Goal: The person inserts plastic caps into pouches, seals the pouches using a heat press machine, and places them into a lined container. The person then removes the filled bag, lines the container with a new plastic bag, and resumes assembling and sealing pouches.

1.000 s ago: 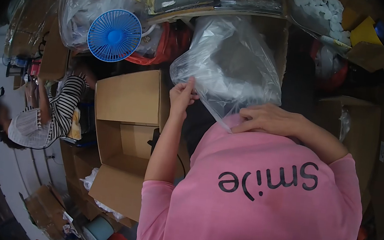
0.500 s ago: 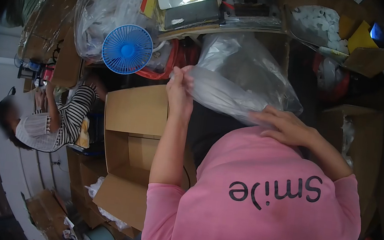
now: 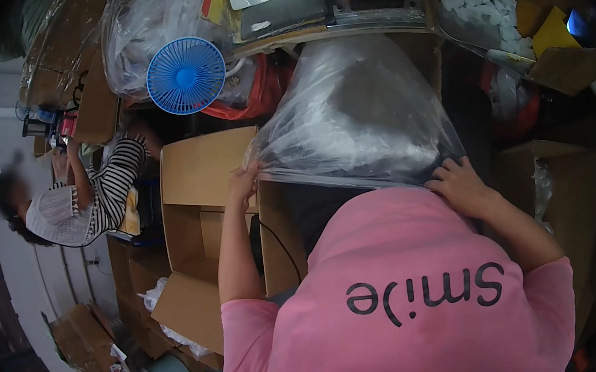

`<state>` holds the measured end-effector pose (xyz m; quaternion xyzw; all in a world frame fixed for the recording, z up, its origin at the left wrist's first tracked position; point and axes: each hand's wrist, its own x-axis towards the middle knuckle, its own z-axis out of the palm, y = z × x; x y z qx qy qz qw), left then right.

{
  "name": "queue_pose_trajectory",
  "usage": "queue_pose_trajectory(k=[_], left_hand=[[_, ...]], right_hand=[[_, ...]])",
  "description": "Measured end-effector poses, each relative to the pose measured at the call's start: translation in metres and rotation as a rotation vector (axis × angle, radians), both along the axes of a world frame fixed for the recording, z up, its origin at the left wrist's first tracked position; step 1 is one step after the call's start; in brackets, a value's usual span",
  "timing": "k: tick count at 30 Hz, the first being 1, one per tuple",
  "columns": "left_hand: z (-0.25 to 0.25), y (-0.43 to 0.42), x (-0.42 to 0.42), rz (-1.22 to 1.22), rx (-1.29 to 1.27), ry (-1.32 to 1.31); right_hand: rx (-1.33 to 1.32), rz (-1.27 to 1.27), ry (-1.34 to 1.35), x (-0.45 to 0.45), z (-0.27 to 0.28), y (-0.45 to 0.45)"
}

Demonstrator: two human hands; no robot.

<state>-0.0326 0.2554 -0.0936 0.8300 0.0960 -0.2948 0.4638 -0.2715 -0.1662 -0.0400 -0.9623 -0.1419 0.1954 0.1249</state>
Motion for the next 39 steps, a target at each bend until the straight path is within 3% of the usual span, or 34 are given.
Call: queue_pose_trajectory(k=[1,2,4,6,7,9,10,12,15,17,18,20,21,23,24,26,27,28,30,32,33,34,36,37,39], left_hand=[[-0.006,-0.007,0.005,0.074,-0.2,0.177],[-0.016,-0.022,0.011,0.069,-0.203,0.187],[-0.04,-0.061,0.031,0.627,-0.509,0.307],[-0.095,-0.078,0.055,0.544,-0.488,0.109],[-0.093,-0.098,0.057,0.547,-0.492,0.117],[-0.091,-0.139,0.055,0.217,-0.245,-0.057],[-0.113,-0.146,0.057,0.213,-0.253,-0.055],[-0.148,-0.161,0.068,0.459,-0.412,-0.073],[-0.168,-0.166,0.091,0.443,-0.382,0.018],[-0.2,-0.162,0.12,0.384,-0.332,0.023],[-0.216,-0.158,0.133,0.314,-0.381,0.09],[-0.211,-0.162,0.135,0.223,-0.428,0.162],[-0.187,-0.164,0.129,0.181,-0.376,0.135],[-0.124,-0.166,0.123,0.131,-0.324,0.101],[-0.085,-0.167,0.121,0.078,-0.198,0.126],[-0.057,-0.158,0.115,0.037,-0.07,0.149],[-0.056,-0.149,0.108,-0.014,-0.161,-0.115],[-0.051,-0.144,0.104,-0.064,-0.247,-0.383],[0.006,-0.167,0.067,-0.195,-0.408,-0.451],[0.006,-0.185,0.049,-0.509,-0.022,-0.8],[0.005,-0.2,0.047,-0.49,0.019,-0.855],[-0.003,-0.207,0.056,-0.481,0.025,-0.85],[-0.024,-0.22,0.077,-0.249,-0.228,-0.76],[-0.018,-0.227,0.088,-0.242,-0.234,-0.756],[-0.018,-0.239,0.111,-0.153,-0.166,-0.372]], right_hand=[[-0.068,0.004,0.099,-0.003,-0.006,0.001],[-0.138,0.008,0.202,-0.007,-0.012,0.002],[-0.176,0.014,0.241,-0.005,-0.021,0.0],[-0.212,0.026,0.278,0.003,-0.028,-0.002],[-0.249,0.004,0.343,0.011,-0.03,-0.001],[-0.295,-0.023,0.408,0.025,-0.043,-0.009],[-0.223,-0.078,0.48,0.034,-0.054,-0.015],[-0.164,-0.141,0.534,0.058,-0.056,-0.041],[-0.131,-0.195,0.597,0.091,-0.057,-0.094],[0.394,-0.408,0.416,0.1,-0.094,-0.131],[0.388,-0.421,0.402,0.105,-0.103,-0.138],[1.007,-0.844,0.263,0.108,-0.116,-0.15],[1.008,-0.856,0.251,0.111,-0.106,-0.155],[1.128,-1.114,0.379,0.128,-0.071,-0.154],[1.131,-1.118,0.375,0.137,-0.067,-0.153],[0.49,-1.212,0.165,0.157,-0.065,-0.152],[0.493,-1.204,0.173,0.158,-0.07,-0.149],[0.304,-1.107,-0.173,0.157,-0.079,-0.148],[0.126,-0.979,-0.486,0.163,-0.106,-0.147],[0.179,-0.822,-1.103,0.17,-0.137,-0.147],[0.189,-0.812,-1.087,0.17,-0.142,-0.146],[0.369,-0.961,-0.955,0.169,-0.145,-0.144],[0.537,-1.099,-0.812,0.169,-0.148,-0.143],[0.527,-1.074,-0.827,0.168,-0.148,-0.144],[0.507,-1.039,-0.842,0.166,-0.15,-0.151]])
